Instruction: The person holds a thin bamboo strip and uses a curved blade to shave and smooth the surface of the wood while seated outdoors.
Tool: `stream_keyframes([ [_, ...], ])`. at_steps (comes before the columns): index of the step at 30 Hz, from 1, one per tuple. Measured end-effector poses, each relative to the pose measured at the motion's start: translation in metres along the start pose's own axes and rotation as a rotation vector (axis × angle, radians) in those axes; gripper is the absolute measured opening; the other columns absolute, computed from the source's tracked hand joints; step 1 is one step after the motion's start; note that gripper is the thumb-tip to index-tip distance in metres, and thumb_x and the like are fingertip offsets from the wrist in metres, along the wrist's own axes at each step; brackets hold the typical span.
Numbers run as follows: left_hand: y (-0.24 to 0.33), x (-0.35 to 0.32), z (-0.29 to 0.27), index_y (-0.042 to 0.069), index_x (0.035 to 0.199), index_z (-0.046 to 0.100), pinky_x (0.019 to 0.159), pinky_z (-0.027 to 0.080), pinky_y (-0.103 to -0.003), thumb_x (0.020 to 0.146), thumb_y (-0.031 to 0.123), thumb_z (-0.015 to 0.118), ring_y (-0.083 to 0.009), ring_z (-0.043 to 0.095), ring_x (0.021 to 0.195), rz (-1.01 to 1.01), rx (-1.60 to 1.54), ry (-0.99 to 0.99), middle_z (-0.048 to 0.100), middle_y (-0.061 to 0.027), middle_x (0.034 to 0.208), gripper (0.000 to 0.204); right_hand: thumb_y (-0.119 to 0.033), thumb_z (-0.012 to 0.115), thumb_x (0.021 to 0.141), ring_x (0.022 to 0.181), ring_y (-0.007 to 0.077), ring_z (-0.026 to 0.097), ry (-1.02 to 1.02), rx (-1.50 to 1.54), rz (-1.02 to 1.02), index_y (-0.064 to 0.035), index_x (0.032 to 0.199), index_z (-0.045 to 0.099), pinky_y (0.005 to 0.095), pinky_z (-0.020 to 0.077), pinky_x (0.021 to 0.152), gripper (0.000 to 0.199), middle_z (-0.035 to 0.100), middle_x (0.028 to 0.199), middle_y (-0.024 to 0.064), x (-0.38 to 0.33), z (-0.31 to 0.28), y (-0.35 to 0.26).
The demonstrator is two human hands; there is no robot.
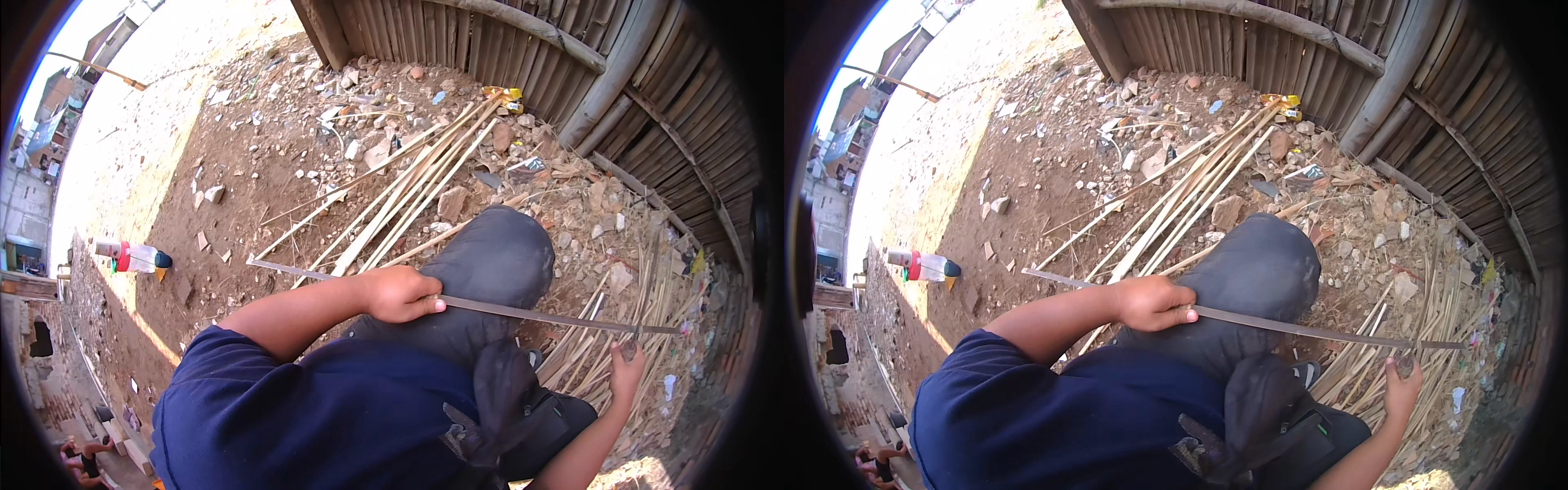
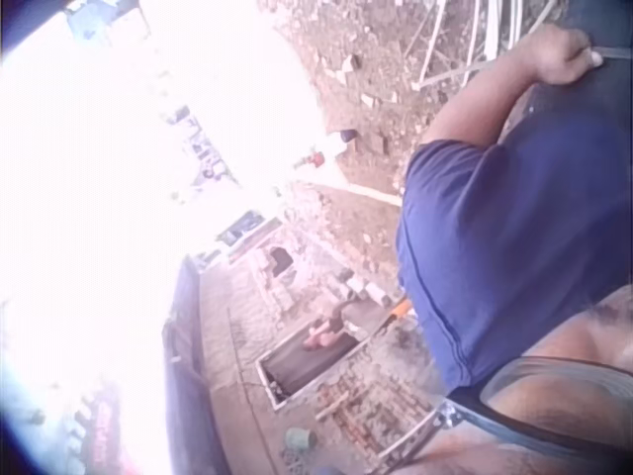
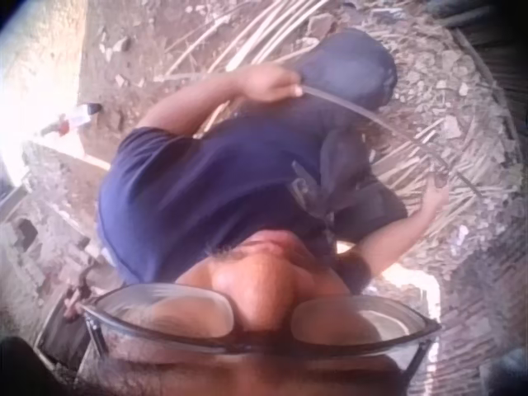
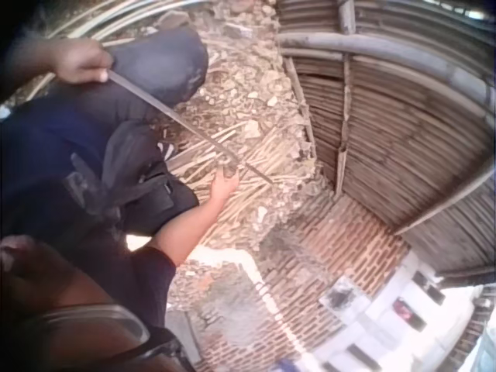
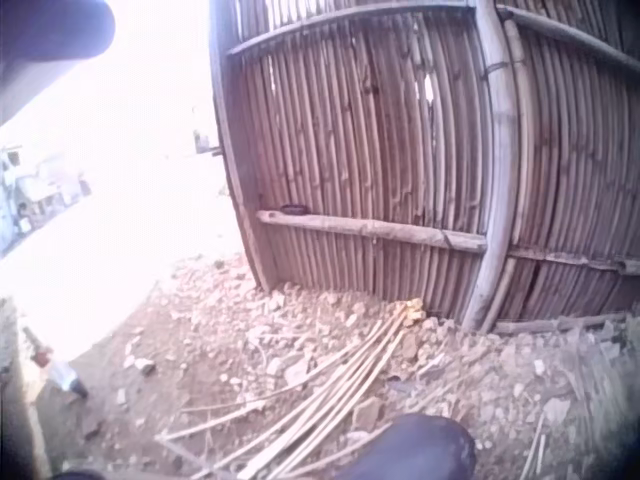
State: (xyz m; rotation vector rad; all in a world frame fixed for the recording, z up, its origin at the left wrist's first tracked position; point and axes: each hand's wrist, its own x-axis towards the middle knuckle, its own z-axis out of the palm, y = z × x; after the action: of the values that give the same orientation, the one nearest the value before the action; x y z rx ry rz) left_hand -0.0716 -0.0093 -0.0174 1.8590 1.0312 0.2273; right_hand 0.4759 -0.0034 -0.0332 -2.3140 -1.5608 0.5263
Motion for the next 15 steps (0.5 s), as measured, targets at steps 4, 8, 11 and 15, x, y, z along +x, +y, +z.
stream_keyframes([
  [4,-0.001,0.002,0.001,0.003,0.092,0.058,0.074,0.049,-0.054,0.107,0.042,0.048,-0.0471,0.064,0.078,-0.012,-0.006,-0.005,0.063,-0.0243,0.076,0.042,-0.018,0.077,0.09,0.088,0.0258,0.065,0.121,0.012,-0.166,0.006,0.104,0.063,0.0384,0.0496,0.085,0.031,0.07,0.093,0.0155,-0.008,-0.009,-0.026],
  [8,-0.006,0.002,-0.005,0.003,0.092,0.059,0.075,0.049,-0.051,0.107,0.043,0.049,-0.0441,0.064,0.08,-0.038,-0.098,-0.075,0.063,-0.0233,0.079,0.044,-0.016,0.076,0.09,0.087,0.0238,0.064,-0.173,-0.097,-0.097,0.0063,0.101,0.062,0.0374,0.0495,0.082,0.028,0.07,0.093,0.0143,-0.029,-0.021,-0.084],
  [11,-0.004,0.001,-0.002,0.003,0.089,0.056,0.071,0.047,-0.048,0.108,0.044,0.048,-0.039,0.062,0.075,-0.046,-0.11,-0.057,0.06,-0.0201,0.076,0.045,-0.015,0.075,0.091,0.085,0.0205,0.062,-0.084,0.129,-0.011,0.0066,0.1,0.06,0.0358,0.0489,0.08,0.028,0.069,0.094,0.0135,-0.007,-0.017,-0.027],
  [15,-0.001,0.005,-0.006,0.004,0.085,0.054,0.068,0.045,-0.046,0.109,0.044,0.047,-0.0337,0.057,0.068,-0.014,-0.09,-0.042,0.055,-0.0177,0.072,0.047,-0.015,0.074,0.092,0.084,0.0183,0.059,0.247,0.117,-0.138,0.0065,0.104,0.06,0.0326,0.0476,0.079,0.028,0.066,0.092,0.0134,0.016,-0.008,0.056],
])
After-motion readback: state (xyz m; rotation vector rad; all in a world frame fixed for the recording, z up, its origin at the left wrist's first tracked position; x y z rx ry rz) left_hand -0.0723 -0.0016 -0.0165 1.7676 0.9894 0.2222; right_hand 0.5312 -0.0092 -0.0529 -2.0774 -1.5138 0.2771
